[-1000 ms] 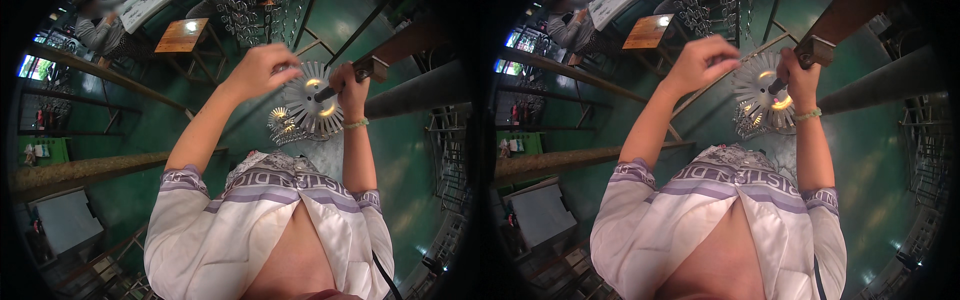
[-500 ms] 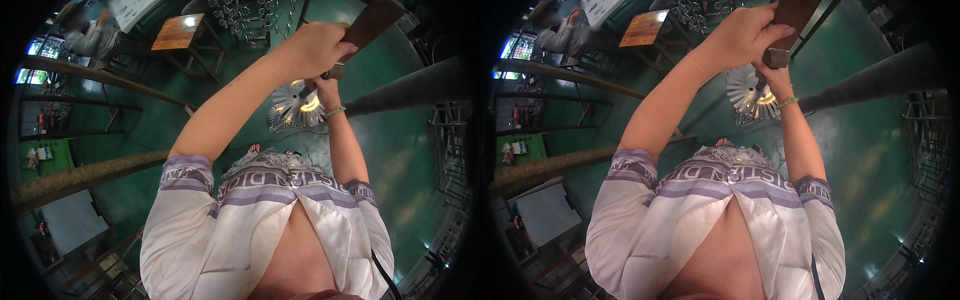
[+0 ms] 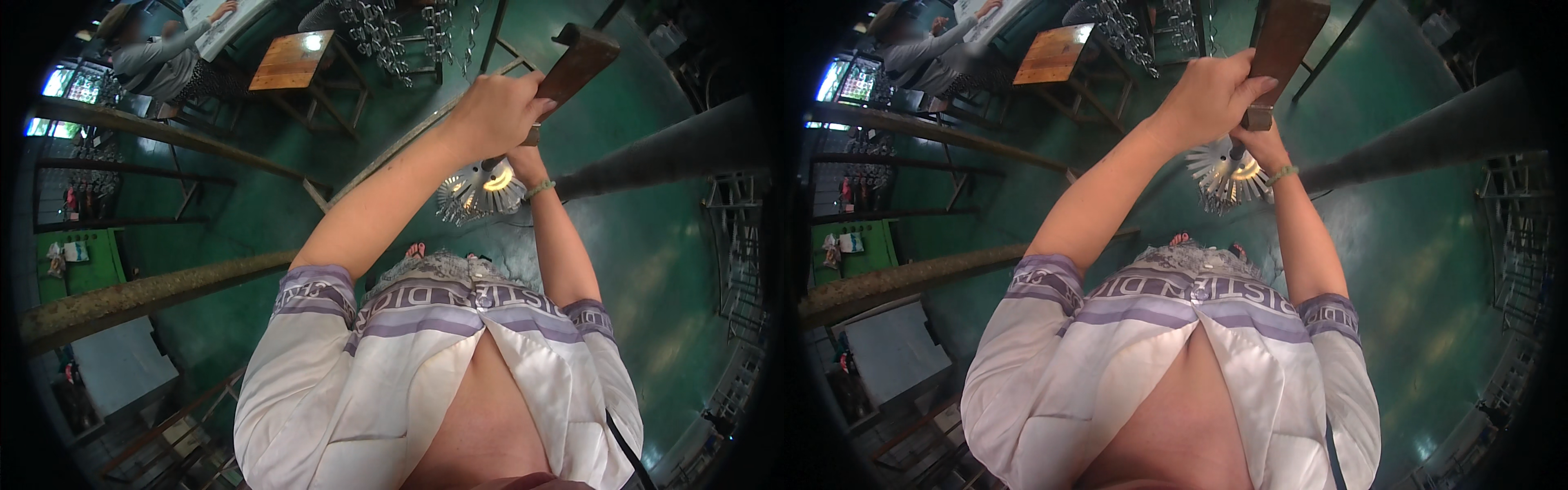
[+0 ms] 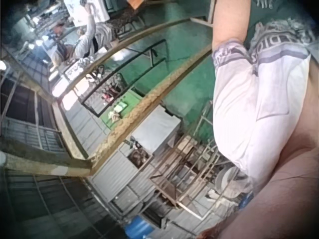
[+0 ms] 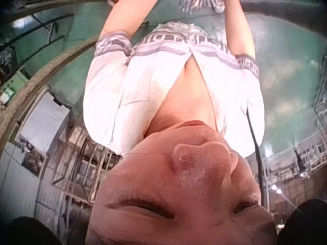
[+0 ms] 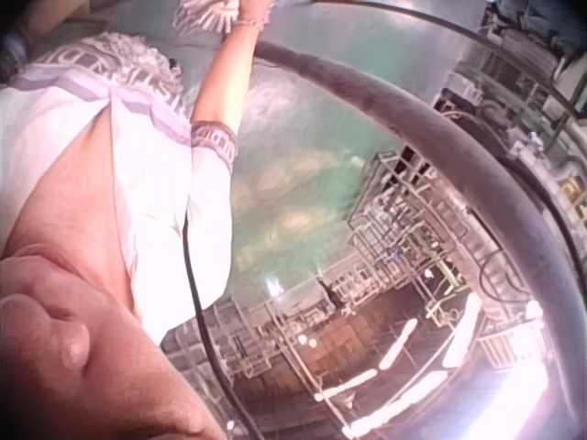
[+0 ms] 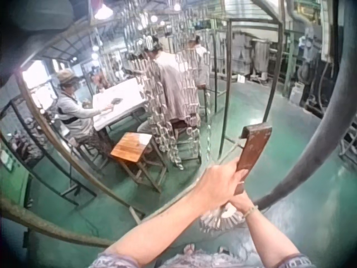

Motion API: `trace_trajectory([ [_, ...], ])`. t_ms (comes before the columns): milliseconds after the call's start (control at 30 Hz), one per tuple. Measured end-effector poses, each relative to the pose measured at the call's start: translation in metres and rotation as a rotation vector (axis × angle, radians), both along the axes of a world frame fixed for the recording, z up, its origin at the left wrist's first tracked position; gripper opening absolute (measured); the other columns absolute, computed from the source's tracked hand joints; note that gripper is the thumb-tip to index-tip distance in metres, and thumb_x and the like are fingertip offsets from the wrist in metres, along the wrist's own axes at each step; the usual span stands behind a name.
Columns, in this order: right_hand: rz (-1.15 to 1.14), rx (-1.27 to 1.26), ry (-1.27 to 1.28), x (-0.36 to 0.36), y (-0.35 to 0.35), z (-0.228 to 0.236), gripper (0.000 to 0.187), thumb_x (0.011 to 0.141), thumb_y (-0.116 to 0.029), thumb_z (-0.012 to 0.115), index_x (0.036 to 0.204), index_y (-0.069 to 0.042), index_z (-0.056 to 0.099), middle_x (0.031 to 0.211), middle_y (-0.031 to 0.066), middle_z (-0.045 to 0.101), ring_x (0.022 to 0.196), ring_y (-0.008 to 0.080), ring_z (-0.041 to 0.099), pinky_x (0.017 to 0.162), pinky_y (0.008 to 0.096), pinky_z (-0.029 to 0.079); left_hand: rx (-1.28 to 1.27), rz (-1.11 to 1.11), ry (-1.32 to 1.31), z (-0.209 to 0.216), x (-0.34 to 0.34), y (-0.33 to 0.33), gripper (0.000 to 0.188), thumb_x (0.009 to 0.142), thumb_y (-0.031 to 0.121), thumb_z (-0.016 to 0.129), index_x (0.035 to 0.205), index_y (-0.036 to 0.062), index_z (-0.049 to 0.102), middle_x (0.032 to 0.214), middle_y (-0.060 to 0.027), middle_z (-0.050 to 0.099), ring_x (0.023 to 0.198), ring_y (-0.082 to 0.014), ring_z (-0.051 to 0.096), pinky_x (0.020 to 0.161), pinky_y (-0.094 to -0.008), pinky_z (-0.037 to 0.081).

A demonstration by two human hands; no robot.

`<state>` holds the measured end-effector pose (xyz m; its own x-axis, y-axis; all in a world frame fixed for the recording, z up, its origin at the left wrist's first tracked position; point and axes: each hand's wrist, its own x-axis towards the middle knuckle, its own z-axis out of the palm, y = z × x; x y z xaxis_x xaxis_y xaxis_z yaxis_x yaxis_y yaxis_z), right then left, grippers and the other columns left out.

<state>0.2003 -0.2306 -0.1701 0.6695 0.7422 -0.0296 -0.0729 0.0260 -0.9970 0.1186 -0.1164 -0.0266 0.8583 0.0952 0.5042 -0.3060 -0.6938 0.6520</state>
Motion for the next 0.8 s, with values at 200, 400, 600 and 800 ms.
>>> trace_trajectory([
  [200,0.275,-0.036,-0.199,0.030,-0.034,0.000,0.063,0.062,-0.014,0.072,0.119,-0.001,0.048,0.109,0.0073,0.056,0.102,0.0180,0.053,0.093,0.0334,0.039,0.010,0.030,-0.033,0.004,-0.007,-0.002,0.025,0.084,0.016,0.058,0.101,-0.0022,0.057,0.070,-0.0212,0.059,0.067,-0.0378,0.060,0.055,-0.0396,0.046],
  [400,-0.230,0.523,-0.456,0.019,-0.031,0.129,0.077,0.073,-0.037,0.066,0.134,-0.002,0.036,0.119,0.0126,0.053,0.113,0.0220,0.050,0.098,0.0365,0.035,0.004,0.039,-0.069,0.000,-0.010,0.000,0.020,0.084,0.013,0.056,0.096,-0.0024,0.057,0.073,-0.0226,0.059,0.071,-0.0414,0.058,0.061,-0.0453,0.046],
  [600,-0.419,0.340,-0.897,-0.033,0.019,0.216,0.031,0.075,-0.016,0.070,0.099,0.000,0.059,0.092,0.0070,0.056,0.075,0.0145,0.054,0.066,0.0256,0.045,-0.017,-0.030,0.011,0.010,-0.018,0.009,0.019,0.079,0.018,0.063,0.086,0.0026,0.055,0.074,-0.0182,0.062,0.072,-0.0373,0.060,0.063,-0.0443,0.048],
  [800,-0.561,0.249,-0.977,-0.031,0.027,0.208,0.006,0.078,-0.001,0.062,0.081,0.001,0.057,0.075,0.0068,0.051,0.063,0.0149,0.048,0.057,0.0250,0.039,0.260,0.106,0.075,0.107,-0.026,0.084,0.029,0.075,0.021,0.066,0.098,0.0038,0.064,0.088,-0.0135,0.067,0.079,-0.0275,0.066,0.073,-0.0375,0.050],
])
